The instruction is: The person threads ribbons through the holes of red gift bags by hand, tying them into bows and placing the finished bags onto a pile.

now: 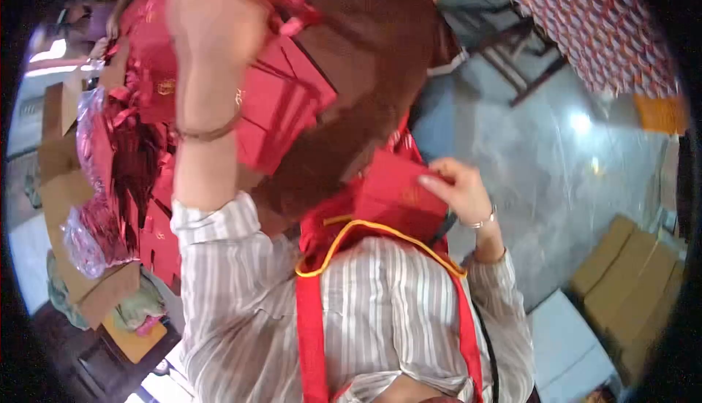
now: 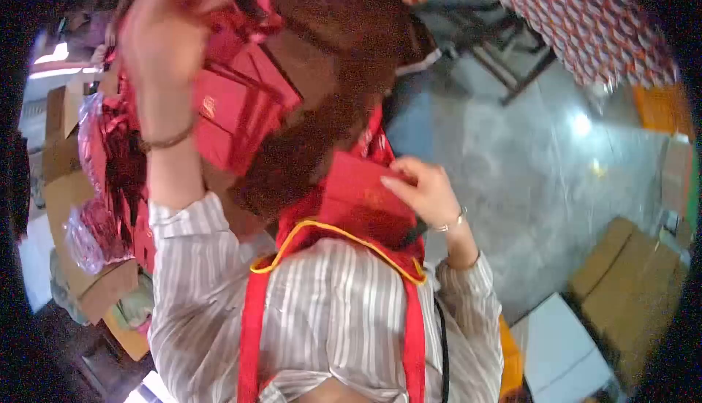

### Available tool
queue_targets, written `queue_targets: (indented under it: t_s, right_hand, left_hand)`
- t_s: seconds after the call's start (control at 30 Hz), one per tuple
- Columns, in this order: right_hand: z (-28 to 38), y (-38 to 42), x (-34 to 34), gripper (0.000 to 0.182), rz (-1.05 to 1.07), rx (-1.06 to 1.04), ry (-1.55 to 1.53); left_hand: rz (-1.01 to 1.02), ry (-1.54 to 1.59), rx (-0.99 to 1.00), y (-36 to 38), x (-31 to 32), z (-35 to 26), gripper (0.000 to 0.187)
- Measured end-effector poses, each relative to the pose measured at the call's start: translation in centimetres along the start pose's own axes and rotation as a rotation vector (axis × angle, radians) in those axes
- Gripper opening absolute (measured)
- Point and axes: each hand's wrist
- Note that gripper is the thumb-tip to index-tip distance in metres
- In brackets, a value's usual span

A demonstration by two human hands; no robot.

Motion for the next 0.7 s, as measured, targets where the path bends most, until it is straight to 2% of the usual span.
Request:
queue_targets:
  t_s: [0.03, 0.07, 0.1, 0.17, 0.23, 0.3, 0.33, 0.37, 0.4, 0.43, 0.5, 0.53, 0.6, 0.63, 0.7]
  right_hand:
    - [-0.2, 0.3, 0.2, 0.021, -0.001, -0.013, -0.015]
    - [-0.2, 0.4, 0.2, 0.021, -0.004, -0.043, -0.031]
    - [-0.3, 0.7, 0.2, 0.021, -0.009, -0.026, -0.034]
    - [0.1, 1.2, 0.4, 0.021, -0.028, -0.083, -0.092]
    - [0.8, 1.3, 0.2, 0.020, -0.015, -0.055, -0.057]
    - [0.9, 1.6, 0.6, 0.017, -0.044, -0.127, 0.018]
    - [0.7, 1.5, 0.7, 0.017, -0.044, -0.129, 0.023]
    - [0.3, 1.3, 1.0, 0.016, -0.131, -0.373, 0.136]
    - [0.1, 1.3, 1.1, 0.016, -0.213, -0.616, 0.250]
    - [0.7, 1.6, 1.0, 0.016, -0.209, -0.618, 0.255]
    - [2.8, 2.4, 1.1, 0.018, -0.328, -0.741, 0.556]
    - [3.4, 2.5, 1.5, 0.018, -0.325, -0.742, 0.560]
    - [4.4, 2.6, 2.3, 0.022, -0.133, -0.577, 0.545]
    - [4.6, 2.4, 2.6, 0.022, -0.134, -0.580, 0.545]
    - [4.8, 1.6, 2.8, 0.025, 0.020, -0.297, 0.311]
  left_hand:
    - [-0.354, -0.273, 0.164, 3.3, 6.4, -2.7, 0.023]
    - [0.046, 0.036, 0.021, 3.4, 3.7, -4.7, 0.022]
    - [-0.140, -0.116, 0.156, 5.3, 5.4, -5.1, 0.021]
    - [-0.101, -0.274, 0.027, 8.0, 3.9, -6.0, 0.015]
    - [-0.276, -0.543, -0.102, 12.0, 7.9, -2.9, 0.014]
    - [0.022, -0.877, -0.186, 14.9, 8.4, 1.5, 0.012]
    - [0.103, -0.840, -0.216, 16.2, 8.1, 4.2, 0.012]
    - [0.183, -0.802, -0.245, 17.3, 7.8, 6.6, 0.012]
    - [0.201, -0.753, -0.269, 18.3, 7.7, 8.2, 0.013]
    - [0.219, -0.704, -0.291, 18.9, 7.8, 9.2, 0.013]
    - [0.215, -0.666, -0.347, 19.5, 8.1, 9.8, 0.013]
    - [0.215, -0.630, -0.401, 19.7, 8.2, 10.0, 0.013]
    - [0.190, -0.563, -0.416, 20.1, 8.0, 10.9, 0.014]
    - [0.168, -0.498, -0.436, 20.2, 7.9, 11.0, 0.015]
    - [0.136, -0.496, -0.484, 20.5, 8.0, 10.7, 0.016]
Point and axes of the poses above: each hand's wrist, its own y-axis away from the middle knuckle, its own x-axis out of the palm, z = x × y, and after that the axes turned 8 degrees about -z, right-handed
